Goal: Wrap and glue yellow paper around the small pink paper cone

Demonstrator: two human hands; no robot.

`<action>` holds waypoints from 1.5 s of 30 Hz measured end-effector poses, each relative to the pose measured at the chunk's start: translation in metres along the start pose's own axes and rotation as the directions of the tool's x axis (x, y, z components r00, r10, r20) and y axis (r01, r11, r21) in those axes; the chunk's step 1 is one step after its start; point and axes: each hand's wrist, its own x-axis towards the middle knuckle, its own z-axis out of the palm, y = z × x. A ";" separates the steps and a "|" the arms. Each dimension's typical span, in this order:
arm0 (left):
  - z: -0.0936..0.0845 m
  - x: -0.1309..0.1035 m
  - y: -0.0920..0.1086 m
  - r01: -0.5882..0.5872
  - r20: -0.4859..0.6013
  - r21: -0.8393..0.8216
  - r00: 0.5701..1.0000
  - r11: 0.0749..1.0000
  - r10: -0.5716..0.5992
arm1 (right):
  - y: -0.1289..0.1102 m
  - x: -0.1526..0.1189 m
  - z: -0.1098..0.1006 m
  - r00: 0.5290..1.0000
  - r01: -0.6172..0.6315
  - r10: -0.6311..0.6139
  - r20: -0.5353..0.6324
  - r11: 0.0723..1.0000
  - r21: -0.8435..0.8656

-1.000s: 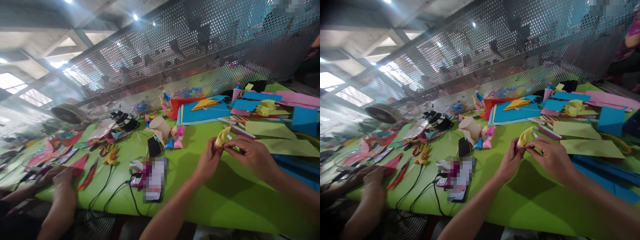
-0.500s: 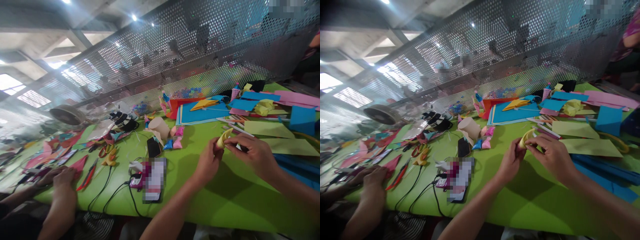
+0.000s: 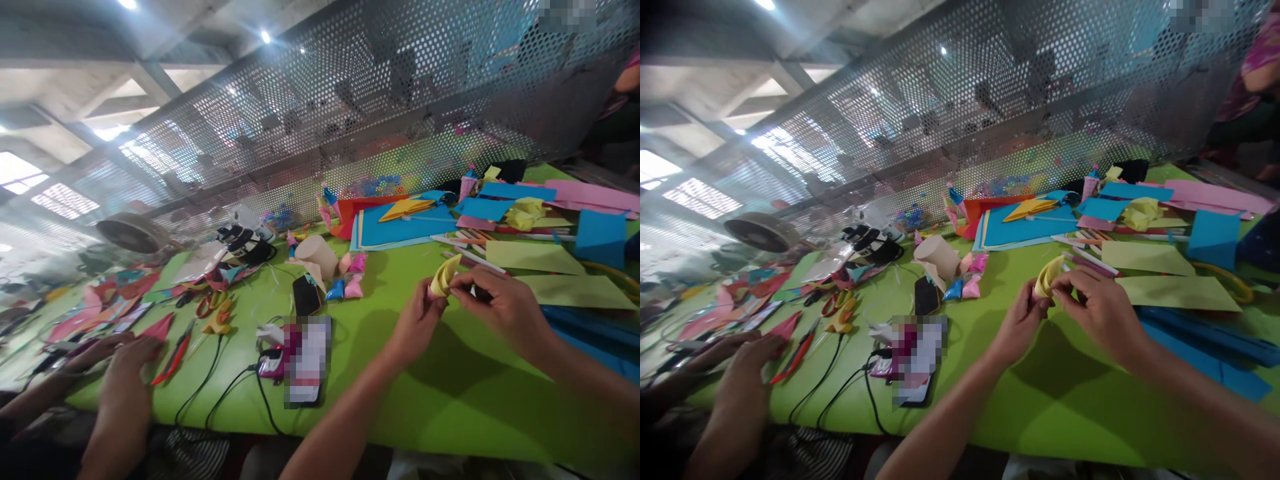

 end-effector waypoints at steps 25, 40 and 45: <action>-0.005 -0.004 0.012 0.076 -0.070 -0.081 0.994 0.994 -0.082 | 0.001 -0.002 0.001 0.999 -0.035 0.035 0.007 0.998 0.045; -0.004 -0.004 0.014 0.027 -0.066 -0.022 0.997 0.999 -0.028 | -0.003 -0.007 0.002 0.981 0.194 -0.190 0.039 0.972 -0.134; -0.003 -0.004 0.006 0.009 -0.096 0.164 0.995 0.986 0.007 | -0.005 -0.002 -0.004 0.995 0.092 -0.093 -0.034 0.996 -0.008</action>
